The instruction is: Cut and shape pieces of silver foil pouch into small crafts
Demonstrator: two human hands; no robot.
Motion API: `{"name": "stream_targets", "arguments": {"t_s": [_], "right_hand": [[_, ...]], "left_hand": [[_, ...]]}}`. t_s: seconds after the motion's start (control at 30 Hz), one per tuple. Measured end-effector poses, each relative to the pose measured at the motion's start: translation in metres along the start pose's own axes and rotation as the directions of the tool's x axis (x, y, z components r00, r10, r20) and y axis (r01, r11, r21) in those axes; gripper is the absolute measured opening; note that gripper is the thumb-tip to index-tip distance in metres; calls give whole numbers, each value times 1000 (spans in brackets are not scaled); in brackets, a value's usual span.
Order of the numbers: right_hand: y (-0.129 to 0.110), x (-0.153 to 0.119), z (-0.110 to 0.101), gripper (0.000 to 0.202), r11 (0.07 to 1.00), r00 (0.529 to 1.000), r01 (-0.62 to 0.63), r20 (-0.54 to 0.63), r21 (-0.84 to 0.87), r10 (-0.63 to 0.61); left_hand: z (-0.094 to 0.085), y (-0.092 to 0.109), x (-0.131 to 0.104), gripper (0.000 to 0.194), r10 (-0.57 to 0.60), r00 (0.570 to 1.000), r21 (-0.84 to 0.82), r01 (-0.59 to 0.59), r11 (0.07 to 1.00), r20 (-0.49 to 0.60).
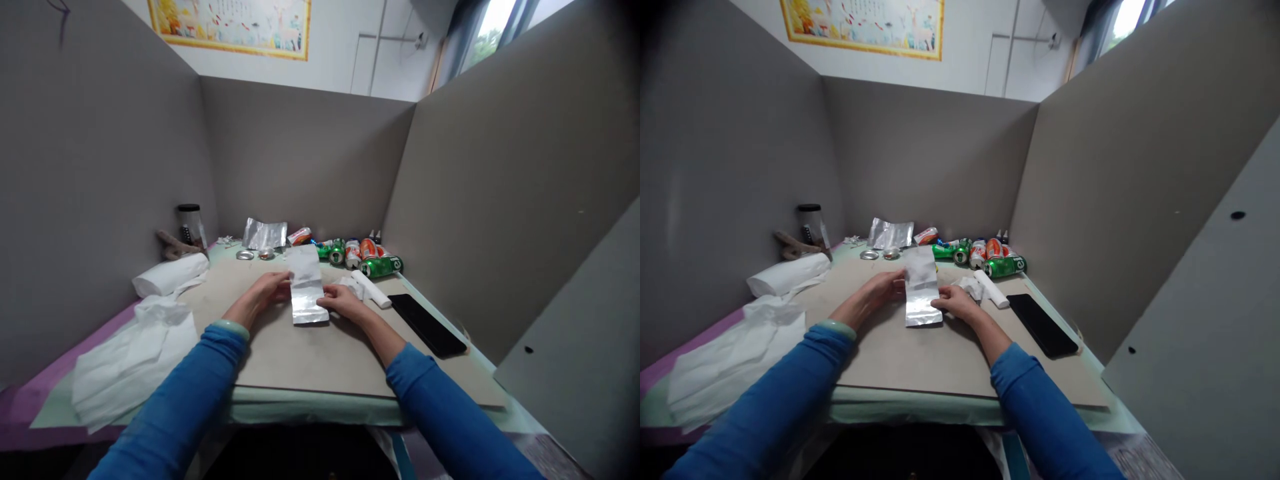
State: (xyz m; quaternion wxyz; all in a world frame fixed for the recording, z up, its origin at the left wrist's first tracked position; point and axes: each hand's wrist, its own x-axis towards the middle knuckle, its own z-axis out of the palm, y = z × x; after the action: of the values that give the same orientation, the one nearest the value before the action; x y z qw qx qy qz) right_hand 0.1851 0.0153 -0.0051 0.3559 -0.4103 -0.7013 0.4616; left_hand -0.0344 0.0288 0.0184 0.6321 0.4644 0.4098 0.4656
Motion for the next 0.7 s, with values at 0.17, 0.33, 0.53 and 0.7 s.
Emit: {"name": "stream_targets", "arguments": {"t_s": [0.17, 0.33, 0.53, 0.7], "right_hand": [[1, 3, 3, 35, 992, 985, 61, -167, 112, -42], [1, 6, 2, 35, 984, 952, 123, -295, 125, -81], [0, 9, 0, 35, 984, 918, 148, -385, 100, -99], [-2, 7, -3, 36, 980, 900, 133, -433, 146, -57]], "left_hand": [[0, 0, -5, 28, -77, 987, 153, 56, 987, 142], [3, 1, -10, 33, -74, 947, 268, -13, 963, 312], [5, 3, -13, 28, -24, 963, 358, -77, 931, 268], [5, 3, -12, 27, -3, 965, 342, -90, 935, 261]]}}
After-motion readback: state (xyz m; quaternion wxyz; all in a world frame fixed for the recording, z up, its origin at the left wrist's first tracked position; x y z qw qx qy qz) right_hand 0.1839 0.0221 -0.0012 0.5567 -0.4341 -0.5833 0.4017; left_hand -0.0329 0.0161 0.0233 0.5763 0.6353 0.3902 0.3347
